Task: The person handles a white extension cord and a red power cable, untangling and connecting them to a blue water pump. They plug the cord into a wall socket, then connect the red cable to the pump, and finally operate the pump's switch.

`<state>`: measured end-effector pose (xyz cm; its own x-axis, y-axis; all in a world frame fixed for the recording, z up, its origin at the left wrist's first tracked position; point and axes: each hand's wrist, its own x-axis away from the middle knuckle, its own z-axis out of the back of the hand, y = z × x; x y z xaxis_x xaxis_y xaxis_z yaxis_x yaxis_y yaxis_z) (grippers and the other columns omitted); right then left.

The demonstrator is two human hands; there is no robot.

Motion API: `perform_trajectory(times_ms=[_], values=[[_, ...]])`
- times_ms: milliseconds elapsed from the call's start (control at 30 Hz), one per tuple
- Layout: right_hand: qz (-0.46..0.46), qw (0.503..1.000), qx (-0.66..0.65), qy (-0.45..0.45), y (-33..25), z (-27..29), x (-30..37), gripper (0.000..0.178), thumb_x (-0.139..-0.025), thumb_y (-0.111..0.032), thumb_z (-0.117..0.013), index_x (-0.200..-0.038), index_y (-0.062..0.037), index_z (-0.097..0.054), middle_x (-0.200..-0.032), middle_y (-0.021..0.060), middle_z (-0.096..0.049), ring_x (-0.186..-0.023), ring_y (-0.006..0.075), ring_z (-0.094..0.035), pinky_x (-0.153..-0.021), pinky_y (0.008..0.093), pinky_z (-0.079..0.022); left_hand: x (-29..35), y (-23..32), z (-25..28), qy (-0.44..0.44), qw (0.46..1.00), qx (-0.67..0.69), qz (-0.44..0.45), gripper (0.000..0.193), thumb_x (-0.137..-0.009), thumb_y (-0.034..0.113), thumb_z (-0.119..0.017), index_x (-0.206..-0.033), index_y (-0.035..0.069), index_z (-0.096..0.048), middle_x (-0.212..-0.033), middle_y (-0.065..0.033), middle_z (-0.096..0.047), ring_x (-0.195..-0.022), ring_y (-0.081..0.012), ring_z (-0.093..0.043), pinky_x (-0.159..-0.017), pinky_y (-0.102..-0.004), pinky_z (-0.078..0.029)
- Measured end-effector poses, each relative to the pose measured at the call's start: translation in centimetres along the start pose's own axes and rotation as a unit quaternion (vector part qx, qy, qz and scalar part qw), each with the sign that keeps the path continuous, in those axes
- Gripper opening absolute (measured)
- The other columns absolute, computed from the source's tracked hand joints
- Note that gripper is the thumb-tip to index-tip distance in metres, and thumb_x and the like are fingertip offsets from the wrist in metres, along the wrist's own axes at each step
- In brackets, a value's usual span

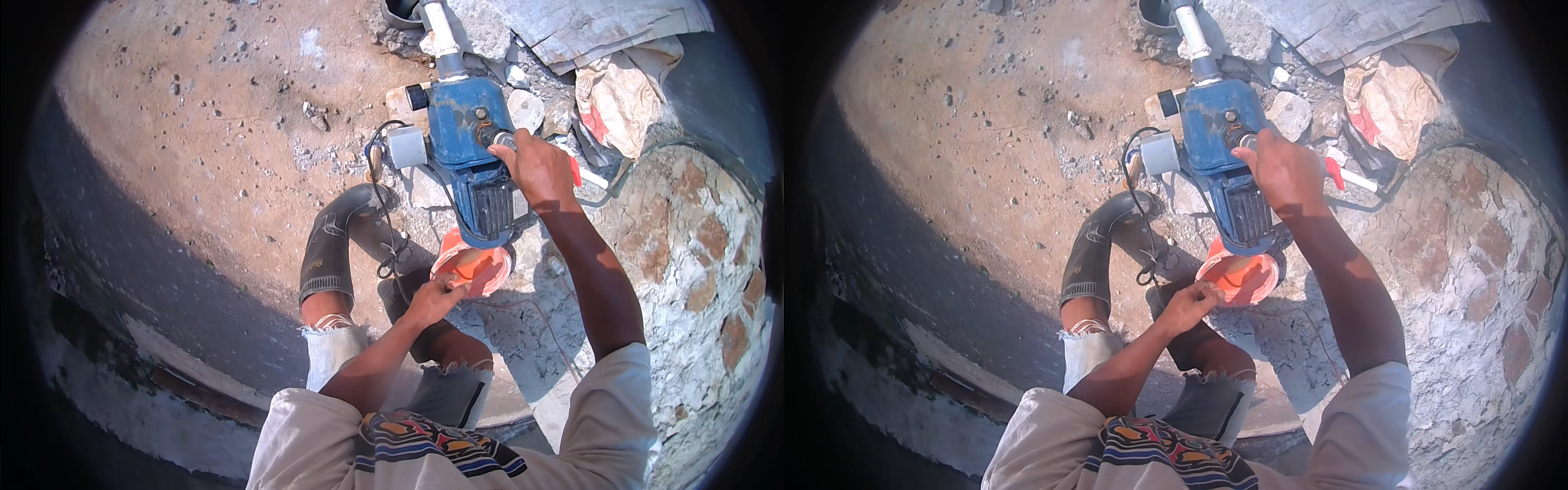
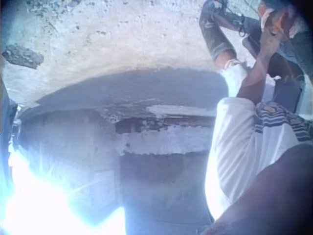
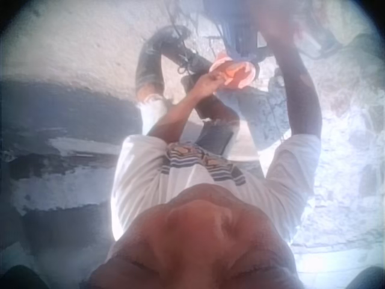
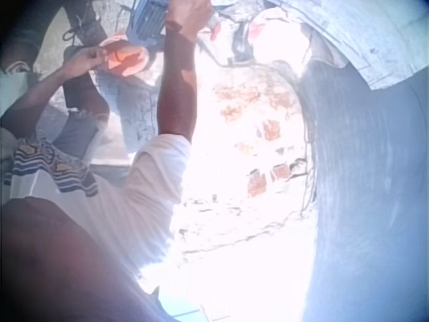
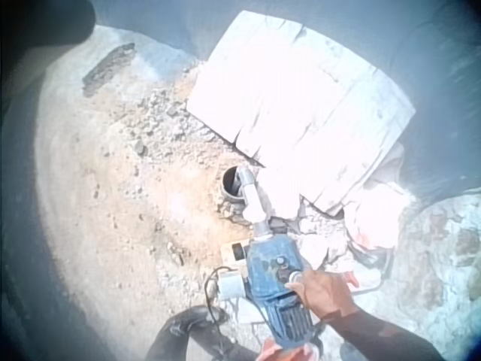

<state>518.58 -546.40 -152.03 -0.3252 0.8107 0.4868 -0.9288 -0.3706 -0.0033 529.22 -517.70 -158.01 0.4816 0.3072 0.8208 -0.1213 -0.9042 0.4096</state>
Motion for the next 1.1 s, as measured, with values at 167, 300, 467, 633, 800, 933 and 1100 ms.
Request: perform_trajectory(times_ms=[167, 300, 467, 633, 800, 933, 1100], values=[[0.01, 0.999, -0.021, 0.035, 0.5, -0.4, 0.4, 0.046, -0.088, -0.048, -0.06, -0.095, -0.0029, -0.056, -0.08, 0.0189, -0.063, -0.074, 0.0383, -0.065, -0.06, 0.0457, -0.05, -0.2, -0.8, -0.4, 0.01, 1.0, 0.005, -0.013, 0.055, -0.09, 0.039, -0.059, -0.124, -0.004, -0.055, -0.103, -0.0104, -0.067, -0.099, -0.0173, -0.062, -0.09, -0.0304, -0.046], [-0.041, 0.998, 0.001, -0.04, -0.2, 0.1, 0.0, 0.046, -0.088, -0.047, -0.062, -0.098, -0.0019, -0.055, -0.077, 0.0182, -0.062, -0.071, 0.0384, -0.064, -0.06, 0.0467, -0.05, -0.6, -1.5, -1.0, -0.001, 1.0, 0.009, -0.006, 0.047, -0.09, 0.036, -0.059, -0.119, -0.001, -0.06, -0.103, -0.0083, -0.068, -0.099, -0.0164, -0.062, -0.091, -0.0296, -0.046], [0.072, 0.99, -0.041, 0.111, 0.7, -0.9, 0.7, 0.045, -0.087, -0.042, -0.064, -0.104, -0.0008, -0.054, -0.071, 0.0164, -0.061, -0.067, 0.0375, -0.064, -0.059, 0.0477, -0.05, -0.5, -1.2, -1.0, -0.008, 1.0, -0.027, 0.004, 0.044, -0.09, 0.04, -0.059, -0.114, 0.004, -0.065, -0.103, -0.0086, -0.067, -0.101, -0.0199, -0.062, -0.092, -0.0313, -0.046], [-0.081, 0.993, 0.031, -0.074, -0.7, 0.6, -0.2, 0.041, -0.09, -0.041, -0.06, -0.098, -0.0005, -0.056, -0.07, 0.0167, -0.062, -0.067, 0.0373, -0.064, -0.059, 0.048, -0.049, -0.8, -2.0, -1.3, -0.035, 0.998, -0.037, 0.024, 0.049, -0.089, 0.045, -0.06, -0.114, 0.003, -0.064, -0.108, -0.0108, -0.066, -0.102, -0.0221, -0.063, -0.092, -0.0328, -0.046], [0.025, 0.999, -0.013, 0.039, 0.0, -0.4, 0.0, 0.043, -0.093, -0.043, -0.056, -0.081, -0.0016, -0.056, -0.067, 0.0183, -0.063, -0.067, 0.0377, -0.065, -0.059, 0.0474, -0.05, -0.6, -1.8, -1.5, -0.034, 0.999, -0.013, 0.004, 0.05, -0.088, 0.046, -0.061, -0.116, 0.003, -0.063, -0.108, -0.0112, -0.066, -0.102, -0.0215, -0.063, -0.092, -0.0324, -0.046], [-0.029, 0.999, 0.013, 0.009, -0.7, 0.6, 0.0, 0.045, -0.093, -0.044, -0.055, -0.081, -0.0011, -0.057, -0.067, 0.0185, -0.064, -0.067, 0.0381, -0.065, -0.06, 0.0473, -0.05, -0.6, -1.5, -1.3, -0.04, 0.999, -0.011, 0.017, 0.05, -0.088, 0.045, -0.061, -0.116, 0.003, -0.063, -0.107, -0.0109, -0.067, -0.102, -0.0205, -0.063, -0.092, -0.032, -0.046], [0.006, 1.0, -0.015, 0.026, 0.1, -0.6, -0.2, 0.046, -0.092, -0.047, -0.055, -0.081, -0.0025, -0.058, -0.065, 0.0188, -0.063, -0.067, 0.039, -0.065, -0.061, 0.0467, -0.05, -0.7, -1.5, -1.4, -0.051, 0.999, -0.016, 0.006, 0.049, -0.088, 0.045, -0.062, -0.115, 0.004, -0.063, -0.106, -0.0094, -0.067, -0.102, -0.0197, -0.063, -0.092, -0.0319, -0.046]])
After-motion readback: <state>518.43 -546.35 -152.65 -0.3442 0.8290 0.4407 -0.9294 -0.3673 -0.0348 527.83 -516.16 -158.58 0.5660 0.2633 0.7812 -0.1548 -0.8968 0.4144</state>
